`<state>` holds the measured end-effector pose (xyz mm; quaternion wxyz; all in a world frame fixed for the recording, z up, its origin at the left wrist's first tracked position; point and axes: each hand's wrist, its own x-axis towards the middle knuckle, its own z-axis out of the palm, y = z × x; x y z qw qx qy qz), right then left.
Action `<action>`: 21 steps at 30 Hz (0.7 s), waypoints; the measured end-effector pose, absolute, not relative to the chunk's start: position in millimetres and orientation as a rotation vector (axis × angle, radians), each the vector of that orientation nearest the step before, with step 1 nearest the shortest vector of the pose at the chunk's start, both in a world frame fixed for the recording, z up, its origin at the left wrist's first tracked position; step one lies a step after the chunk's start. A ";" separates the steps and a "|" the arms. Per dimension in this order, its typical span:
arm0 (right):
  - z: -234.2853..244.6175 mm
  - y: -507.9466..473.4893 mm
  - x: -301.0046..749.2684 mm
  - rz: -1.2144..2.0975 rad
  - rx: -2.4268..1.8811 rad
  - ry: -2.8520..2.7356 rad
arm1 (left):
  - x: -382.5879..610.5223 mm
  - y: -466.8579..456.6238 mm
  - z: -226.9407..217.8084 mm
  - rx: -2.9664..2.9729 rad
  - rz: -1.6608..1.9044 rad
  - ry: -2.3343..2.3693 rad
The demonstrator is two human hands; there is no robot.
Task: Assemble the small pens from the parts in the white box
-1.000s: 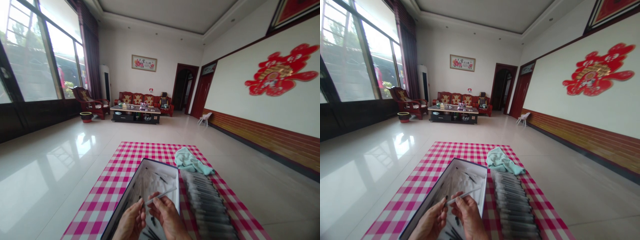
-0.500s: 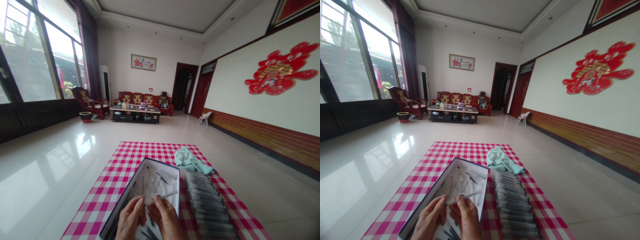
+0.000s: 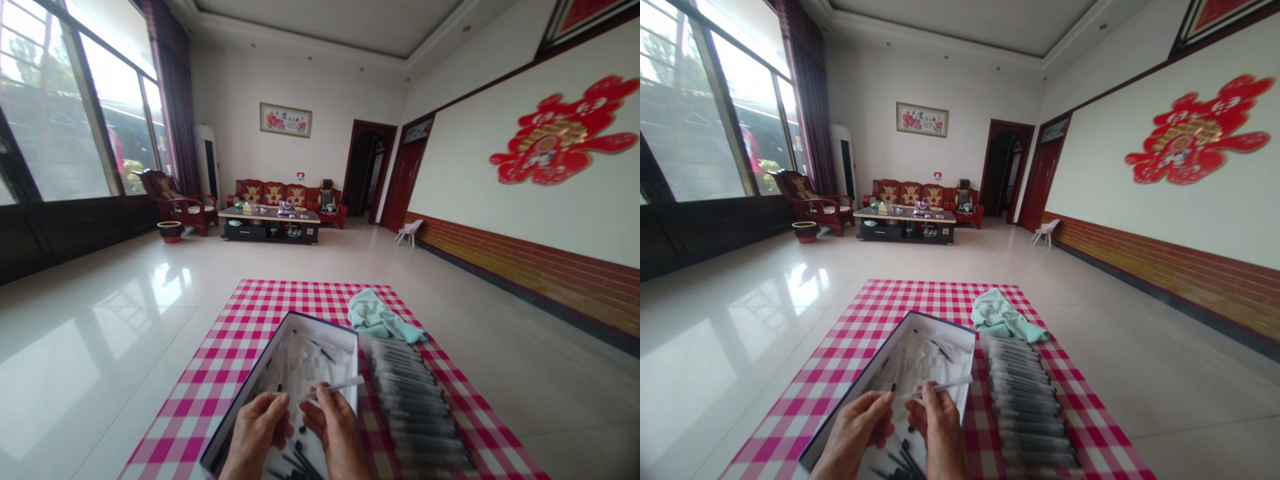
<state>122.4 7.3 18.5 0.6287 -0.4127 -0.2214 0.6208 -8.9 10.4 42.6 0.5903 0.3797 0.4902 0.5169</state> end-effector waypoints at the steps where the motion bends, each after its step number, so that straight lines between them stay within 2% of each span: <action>1: 18.0 7.7 123.0 1.426 -0.935 -0.480 | -11.7 10.9 44.2 0.883 1.206 1.142; 8: 16.9 6.6 123.5 1.448 -0.860 -0.426 | -29.9 10.0 42.7 0.962 1.100 1.185; 14: 22.2 8.6 125.0 1.385 -0.801 -0.377 | -35.0 16.6 37.0 1.829 0.744 1.369; 21: 24.9 10.9 127.7 1.349 -0.804 -0.314 | -11.6 34.7 37.5 1.987 0.742 1.367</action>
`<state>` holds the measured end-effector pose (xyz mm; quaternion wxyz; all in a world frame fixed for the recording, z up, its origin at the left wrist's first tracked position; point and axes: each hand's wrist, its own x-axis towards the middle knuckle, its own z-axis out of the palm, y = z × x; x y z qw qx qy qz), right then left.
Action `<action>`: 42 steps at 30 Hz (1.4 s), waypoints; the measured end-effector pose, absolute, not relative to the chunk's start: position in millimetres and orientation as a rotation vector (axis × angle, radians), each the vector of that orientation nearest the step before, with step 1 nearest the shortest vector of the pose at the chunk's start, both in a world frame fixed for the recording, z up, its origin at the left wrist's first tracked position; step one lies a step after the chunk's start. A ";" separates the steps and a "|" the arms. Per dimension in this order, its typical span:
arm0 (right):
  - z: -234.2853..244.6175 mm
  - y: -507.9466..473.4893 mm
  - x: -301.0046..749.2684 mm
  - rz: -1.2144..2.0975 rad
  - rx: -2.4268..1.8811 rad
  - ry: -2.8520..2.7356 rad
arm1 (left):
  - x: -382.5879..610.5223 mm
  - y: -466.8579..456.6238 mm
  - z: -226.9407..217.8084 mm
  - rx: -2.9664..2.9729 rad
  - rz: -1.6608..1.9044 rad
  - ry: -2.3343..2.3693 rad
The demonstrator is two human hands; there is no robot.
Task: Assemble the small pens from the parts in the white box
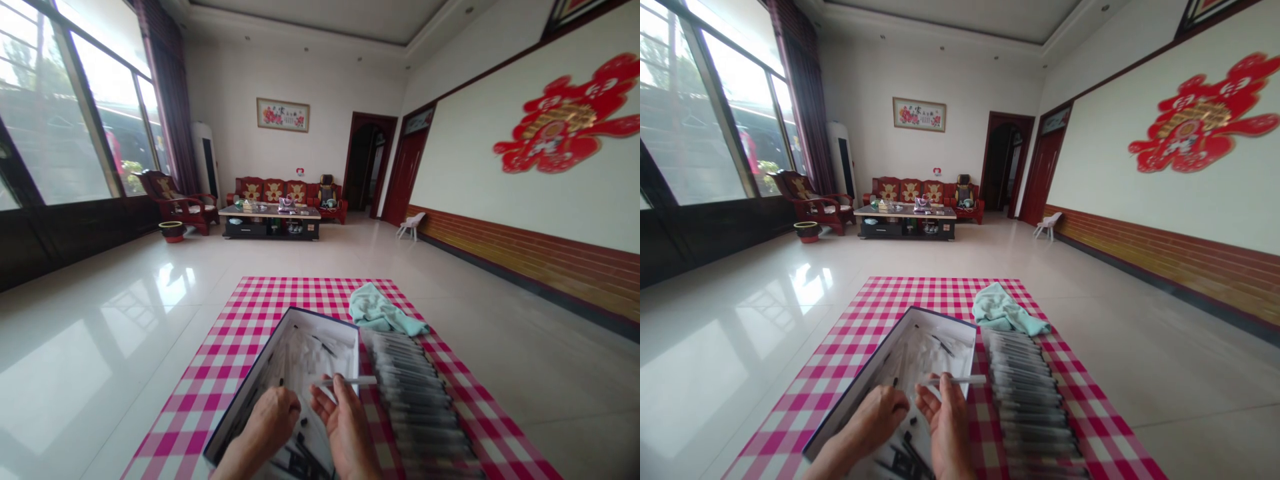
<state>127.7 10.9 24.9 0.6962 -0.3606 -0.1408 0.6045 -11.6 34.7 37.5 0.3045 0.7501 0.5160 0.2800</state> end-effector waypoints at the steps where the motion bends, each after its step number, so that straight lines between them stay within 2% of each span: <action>1: 25.4 10.7 128.2 1.343 -0.801 -0.314 | -10.4 35.8 38.1 1.995 0.736 1.358; 8: 26.4 9.3 129.4 1.324 -0.773 -0.323 | -11.2 22.3 31.2 2.040 0.638 1.194; 15: 28.4 8.6 129.7 1.337 -0.769 -0.331 | -11.7 25.4 16.6 2.097 0.649 1.219; 23: 26.8 8.8 129.6 1.340 -0.773 -0.326 | -2.4 11.7 19.9 2.171 0.576 1.076; 31: 28.6 6.6 129.0 1.327 -0.752 -0.366 | 4.7 3.6 24.6 2.212 0.576 1.133; 38: 24.7 8.3 127.8 1.325 -0.776 -0.348 | -23.2 17.0 44.9 1.967 0.754 1.419; 42: 24.1 8.3 126.6 1.328 -0.790 -0.365 | -25.8 18.9 45.1 1.721 0.923 1.367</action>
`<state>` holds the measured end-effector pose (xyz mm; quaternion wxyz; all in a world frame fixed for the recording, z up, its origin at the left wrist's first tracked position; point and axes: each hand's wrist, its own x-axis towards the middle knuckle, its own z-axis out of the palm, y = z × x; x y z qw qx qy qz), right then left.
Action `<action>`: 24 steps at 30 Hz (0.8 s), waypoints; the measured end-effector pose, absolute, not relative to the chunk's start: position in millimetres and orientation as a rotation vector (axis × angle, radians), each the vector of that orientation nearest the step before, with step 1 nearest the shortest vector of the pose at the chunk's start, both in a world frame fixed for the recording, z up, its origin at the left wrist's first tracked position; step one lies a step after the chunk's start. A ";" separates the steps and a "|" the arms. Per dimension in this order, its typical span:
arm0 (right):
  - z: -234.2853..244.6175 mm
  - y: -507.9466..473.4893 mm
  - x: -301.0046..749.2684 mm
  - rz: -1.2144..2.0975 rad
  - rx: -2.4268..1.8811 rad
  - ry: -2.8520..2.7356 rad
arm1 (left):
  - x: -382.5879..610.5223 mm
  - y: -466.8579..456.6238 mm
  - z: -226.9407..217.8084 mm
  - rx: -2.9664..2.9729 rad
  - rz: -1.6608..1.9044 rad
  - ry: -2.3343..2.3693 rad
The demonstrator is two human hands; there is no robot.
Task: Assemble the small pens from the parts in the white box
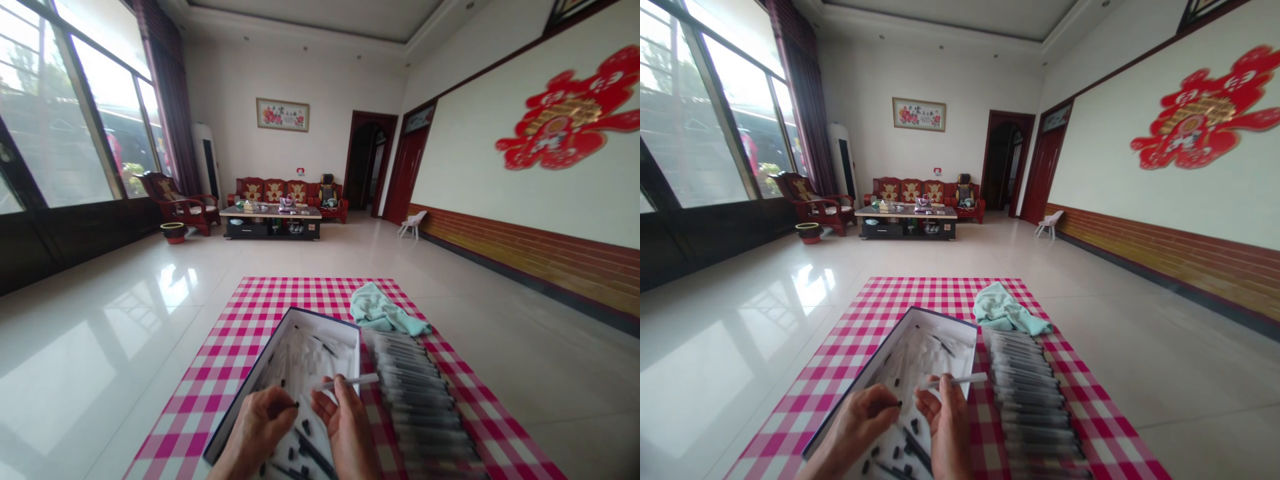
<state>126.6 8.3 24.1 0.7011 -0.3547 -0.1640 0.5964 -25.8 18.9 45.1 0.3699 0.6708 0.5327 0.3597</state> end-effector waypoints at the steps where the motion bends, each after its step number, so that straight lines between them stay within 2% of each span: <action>1: 24.0 7.6 126.5 1.327 -0.792 -0.365 | -24.6 19.2 43.5 1.661 0.957 1.339; 7: 25.0 2.9 126.9 1.312 -0.807 -0.366 | -20.0 21.3 36.2 1.459 1.122 1.176; 24: 27.1 3.6 125.9 1.343 -0.819 -0.424 | -15.2 20.9 35.0 1.461 1.149 1.044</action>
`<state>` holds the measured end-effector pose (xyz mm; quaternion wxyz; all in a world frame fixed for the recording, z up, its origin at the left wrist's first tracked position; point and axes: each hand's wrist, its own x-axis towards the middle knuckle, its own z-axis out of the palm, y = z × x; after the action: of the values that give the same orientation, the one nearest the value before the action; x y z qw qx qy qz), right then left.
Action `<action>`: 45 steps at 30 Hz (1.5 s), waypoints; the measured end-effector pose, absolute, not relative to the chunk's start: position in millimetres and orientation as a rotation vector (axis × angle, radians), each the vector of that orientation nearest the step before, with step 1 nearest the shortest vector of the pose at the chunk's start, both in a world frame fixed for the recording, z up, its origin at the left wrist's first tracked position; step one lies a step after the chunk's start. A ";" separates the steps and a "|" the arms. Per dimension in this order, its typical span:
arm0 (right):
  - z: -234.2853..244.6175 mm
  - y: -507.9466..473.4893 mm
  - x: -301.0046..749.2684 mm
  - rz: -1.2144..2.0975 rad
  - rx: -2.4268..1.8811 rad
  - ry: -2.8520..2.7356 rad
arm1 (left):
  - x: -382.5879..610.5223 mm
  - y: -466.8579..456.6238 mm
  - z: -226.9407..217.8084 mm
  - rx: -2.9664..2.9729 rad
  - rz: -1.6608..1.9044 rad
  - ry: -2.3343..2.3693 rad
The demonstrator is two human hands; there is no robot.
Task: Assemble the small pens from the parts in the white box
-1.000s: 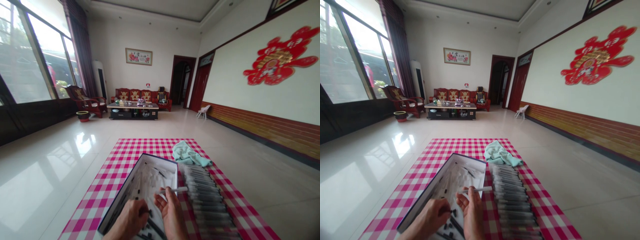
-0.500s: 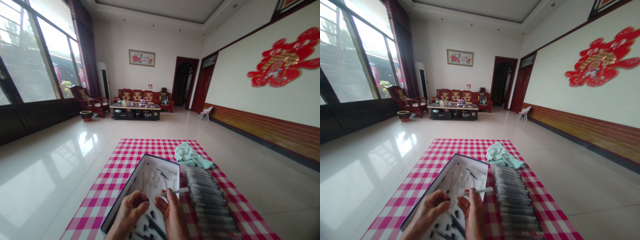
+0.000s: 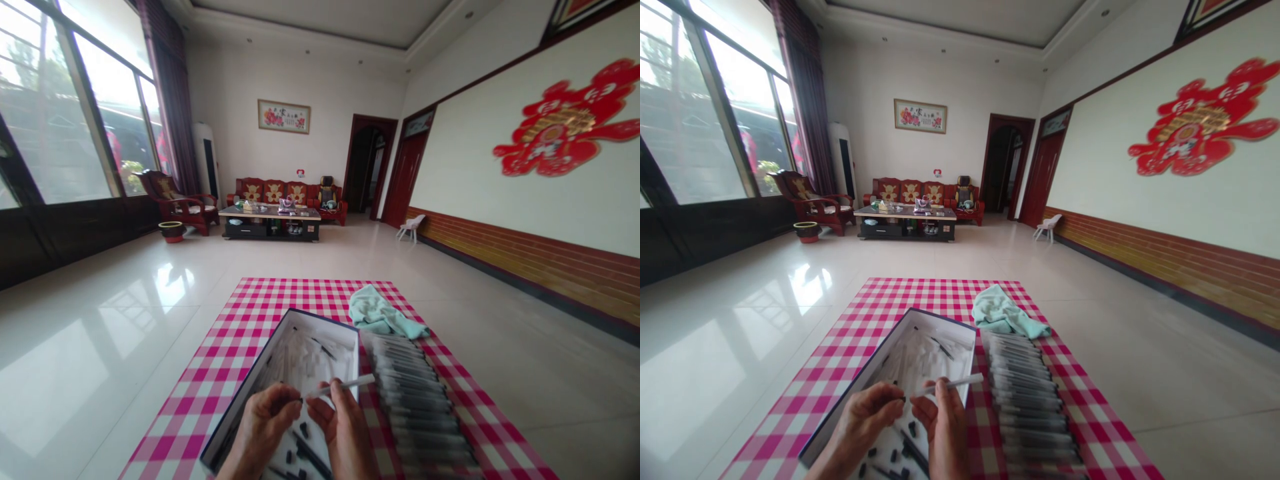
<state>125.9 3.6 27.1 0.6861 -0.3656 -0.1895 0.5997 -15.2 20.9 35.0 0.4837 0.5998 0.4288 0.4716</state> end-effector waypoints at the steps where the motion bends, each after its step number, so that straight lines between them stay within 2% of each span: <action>1: 27.3 3.3 125.8 1.351 -0.819 -0.438 | -14.3 20.7 35.6 1.482 1.146 1.055; 18: 21.4 5.3 125.8 1.321 -0.899 -0.538 | -7.4 21.8 19.7 1.499 1.211 1.020; 26: 17.9 9.1 126.3 1.379 -0.947 -0.492 | -10.8 20.2 29.6 1.881 1.320 1.070; 33: 16.9 8.6 124.5 1.335 -0.880 -0.500 | -15.3 16.0 29.8 1.569 1.264 0.989; 39: 17.8 6.8 126.1 1.334 -0.942 -0.542 | -11.5 11.6 31.7 1.626 1.085 1.110; 45: 14.4 8.2 127.2 1.359 -0.958 -0.556 | -6.7 14.9 19.2 1.717 1.258 1.185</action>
<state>127.2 8.2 14.4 0.6398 -0.4198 -0.2436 0.5958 -6.7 14.9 19.2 0.3453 0.6615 0.4564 0.4845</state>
